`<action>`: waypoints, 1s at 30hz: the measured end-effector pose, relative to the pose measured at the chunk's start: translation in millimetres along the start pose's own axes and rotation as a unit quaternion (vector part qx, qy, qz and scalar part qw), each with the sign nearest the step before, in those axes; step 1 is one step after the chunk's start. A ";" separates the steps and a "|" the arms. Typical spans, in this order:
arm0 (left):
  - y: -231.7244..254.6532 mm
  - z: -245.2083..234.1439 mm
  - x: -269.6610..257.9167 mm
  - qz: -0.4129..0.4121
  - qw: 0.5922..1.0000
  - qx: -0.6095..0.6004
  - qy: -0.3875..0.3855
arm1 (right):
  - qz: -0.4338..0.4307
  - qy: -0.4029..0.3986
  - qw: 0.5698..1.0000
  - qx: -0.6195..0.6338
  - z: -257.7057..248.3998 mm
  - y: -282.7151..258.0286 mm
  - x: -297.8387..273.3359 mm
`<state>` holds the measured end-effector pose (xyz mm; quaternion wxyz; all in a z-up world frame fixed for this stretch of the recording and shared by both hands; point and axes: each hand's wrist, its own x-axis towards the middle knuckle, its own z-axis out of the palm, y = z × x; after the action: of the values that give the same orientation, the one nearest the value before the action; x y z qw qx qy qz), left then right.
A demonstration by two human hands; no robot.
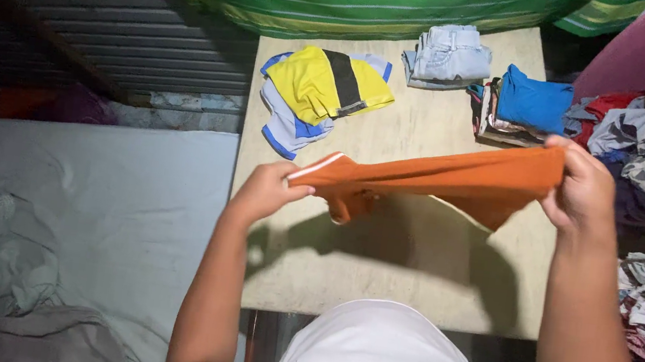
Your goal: Folding various items of clothing, including t-shirts, shorts, and pants, on a table.
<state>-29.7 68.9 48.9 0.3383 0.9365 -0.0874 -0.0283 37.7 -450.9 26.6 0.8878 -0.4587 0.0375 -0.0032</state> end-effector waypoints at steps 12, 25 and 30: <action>-17.9 -18.2 92.5 0.076 0.868 -0.482 0.090 | 0.134 0.027 0.990 -0.045 -6.6 41.5 68.4; -81.8 174.1 -1.0 -0.213 0.977 -0.020 0.019 | 0.198 0.114 0.749 -0.622 -115.5 224.0 -12.0; -89.2 204.0 -39.6 -0.191 0.977 0.093 -0.005 | 0.261 0.065 0.722 -0.638 -66.3 209.5 -61.4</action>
<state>-78.6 15.3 -165.2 0.2377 0.9632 0.0889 -0.0884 -34.1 -381.1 -178.4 0.3466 -0.8872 0.2066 0.2235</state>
